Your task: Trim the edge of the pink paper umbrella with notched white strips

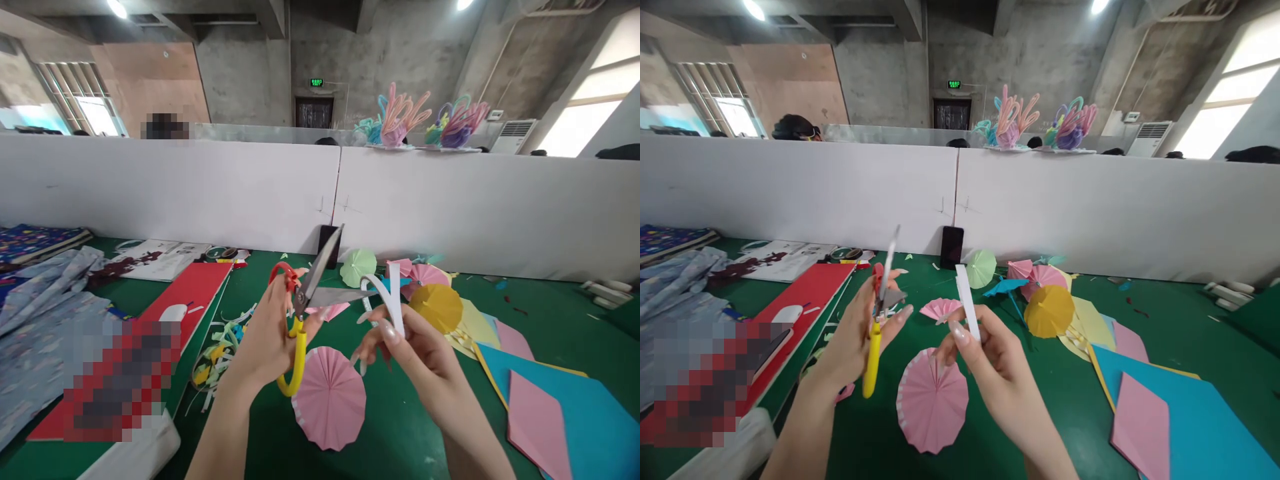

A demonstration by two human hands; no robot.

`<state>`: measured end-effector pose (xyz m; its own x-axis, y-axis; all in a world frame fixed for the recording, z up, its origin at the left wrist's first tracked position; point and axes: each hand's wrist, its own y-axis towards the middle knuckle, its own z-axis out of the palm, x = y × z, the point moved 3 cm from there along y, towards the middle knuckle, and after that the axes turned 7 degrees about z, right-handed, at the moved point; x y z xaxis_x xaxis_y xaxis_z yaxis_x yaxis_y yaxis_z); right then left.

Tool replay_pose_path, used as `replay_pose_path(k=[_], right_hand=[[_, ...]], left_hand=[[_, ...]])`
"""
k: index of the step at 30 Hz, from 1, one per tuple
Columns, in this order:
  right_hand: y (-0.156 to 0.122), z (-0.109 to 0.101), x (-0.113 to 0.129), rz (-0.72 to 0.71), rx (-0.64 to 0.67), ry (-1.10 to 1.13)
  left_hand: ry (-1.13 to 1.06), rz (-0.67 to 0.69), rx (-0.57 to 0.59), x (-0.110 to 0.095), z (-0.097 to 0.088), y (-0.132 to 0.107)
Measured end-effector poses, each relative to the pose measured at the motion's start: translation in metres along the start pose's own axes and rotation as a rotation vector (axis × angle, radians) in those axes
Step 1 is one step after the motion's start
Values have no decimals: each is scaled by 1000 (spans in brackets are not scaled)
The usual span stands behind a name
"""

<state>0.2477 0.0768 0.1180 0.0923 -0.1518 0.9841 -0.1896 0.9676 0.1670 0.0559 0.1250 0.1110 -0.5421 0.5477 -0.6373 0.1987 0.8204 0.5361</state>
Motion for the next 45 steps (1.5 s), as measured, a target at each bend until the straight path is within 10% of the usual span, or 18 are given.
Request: replay_pose_path(k=[14, 22, 31, 36, 45], right_hand=[[-15, 73, -69, 398, -159, 321], [-18, 73, -49, 320, -173, 367], [-9, 43, -16, 122, -13, -132], [-4, 16, -6, 58, -35, -122], [-4, 7, -9, -90, -109, -165]], left_hand=[[-371, -351, -80, -11, 30, -2], [-419, -197, -69, -8, 35, 3], [-302, -108, -148, -1, -10, 7], [34, 14, 19, 6, -29, 2], [246, 2, 288, -4, -11, -1]])
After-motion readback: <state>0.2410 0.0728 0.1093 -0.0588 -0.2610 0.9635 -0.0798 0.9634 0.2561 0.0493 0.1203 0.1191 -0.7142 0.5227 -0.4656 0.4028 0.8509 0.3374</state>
